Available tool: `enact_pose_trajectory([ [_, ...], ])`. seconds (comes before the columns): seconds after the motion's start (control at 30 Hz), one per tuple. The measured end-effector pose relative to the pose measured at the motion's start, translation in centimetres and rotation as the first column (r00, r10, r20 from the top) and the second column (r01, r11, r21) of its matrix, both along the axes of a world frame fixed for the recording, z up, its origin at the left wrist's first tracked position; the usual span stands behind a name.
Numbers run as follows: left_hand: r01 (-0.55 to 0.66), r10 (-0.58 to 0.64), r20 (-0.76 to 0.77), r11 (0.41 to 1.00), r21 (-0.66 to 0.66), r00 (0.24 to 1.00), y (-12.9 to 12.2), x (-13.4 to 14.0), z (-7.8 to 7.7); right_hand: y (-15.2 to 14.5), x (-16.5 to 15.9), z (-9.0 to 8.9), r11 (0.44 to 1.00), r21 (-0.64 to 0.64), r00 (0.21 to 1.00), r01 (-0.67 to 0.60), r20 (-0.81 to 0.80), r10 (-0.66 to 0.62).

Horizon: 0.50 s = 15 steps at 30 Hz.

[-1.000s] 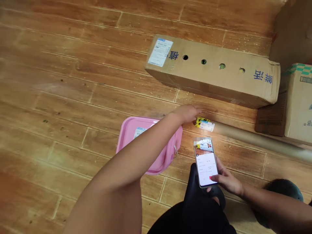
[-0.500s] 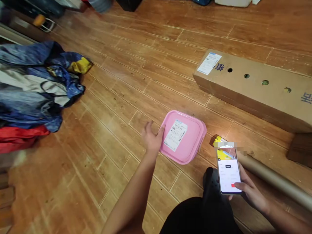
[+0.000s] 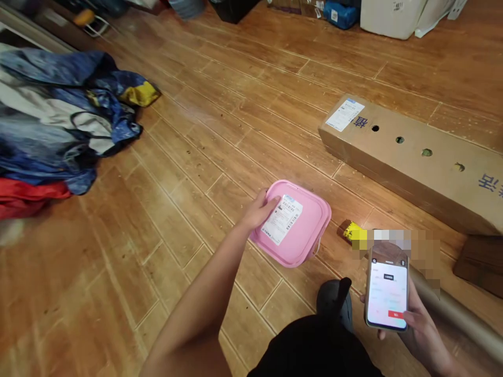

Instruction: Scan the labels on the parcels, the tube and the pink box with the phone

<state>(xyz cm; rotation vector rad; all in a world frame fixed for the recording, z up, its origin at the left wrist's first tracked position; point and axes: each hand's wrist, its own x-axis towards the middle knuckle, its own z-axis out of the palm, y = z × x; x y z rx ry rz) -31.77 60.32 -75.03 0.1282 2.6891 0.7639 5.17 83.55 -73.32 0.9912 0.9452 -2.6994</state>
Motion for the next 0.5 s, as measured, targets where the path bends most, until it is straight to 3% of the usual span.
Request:
enact_pose_trajectory([
  [0.13, -0.12, 0.107, 0.092, 0.982, 0.143, 0.99, -1.6, -0.3, -1.9, 0.3, 0.3, -0.4, 1.0, 0.009, 1.0, -0.023, 0.016, 0.023],
  [0.2, -0.237, 0.222, 0.102, 0.955, 0.177, 0.97, -1.4, 1.5, -2.2, 0.3, 0.2, -0.6, 0.999, 0.026, 0.999, -0.046, 0.014, 0.046],
  [0.27, -0.4, 0.375, 0.147, 0.889, 0.223, 0.915, -1.2, 4.3, -2.2, 0.5, -0.1, -0.5, 0.996, 0.035, 0.996, -0.084, 0.017, 0.084],
  [0.33, -0.599, 0.551, 0.237, 0.753, 0.271, 0.8, -1.0, 7.8, -2.3, 0.9, -0.8, -0.1, 0.991, 0.035, 0.991, -0.133, 0.007, 0.133],
  [0.4, -0.762, 0.684, 0.336, 0.578, 0.292, 0.648, -0.7, 11.2, -2.4, 1.5, -1.9, 0.5, 0.977, 0.017, 0.977, -0.212, -0.019, 0.213],
  [0.5, -0.881, 0.743, 0.479, 0.347, 0.322, 0.467, 0.2, 14.4, -2.3, 2.1, -3.8, 1.9, 0.929, -0.023, 0.929, -0.37, -0.036, 0.369],
])
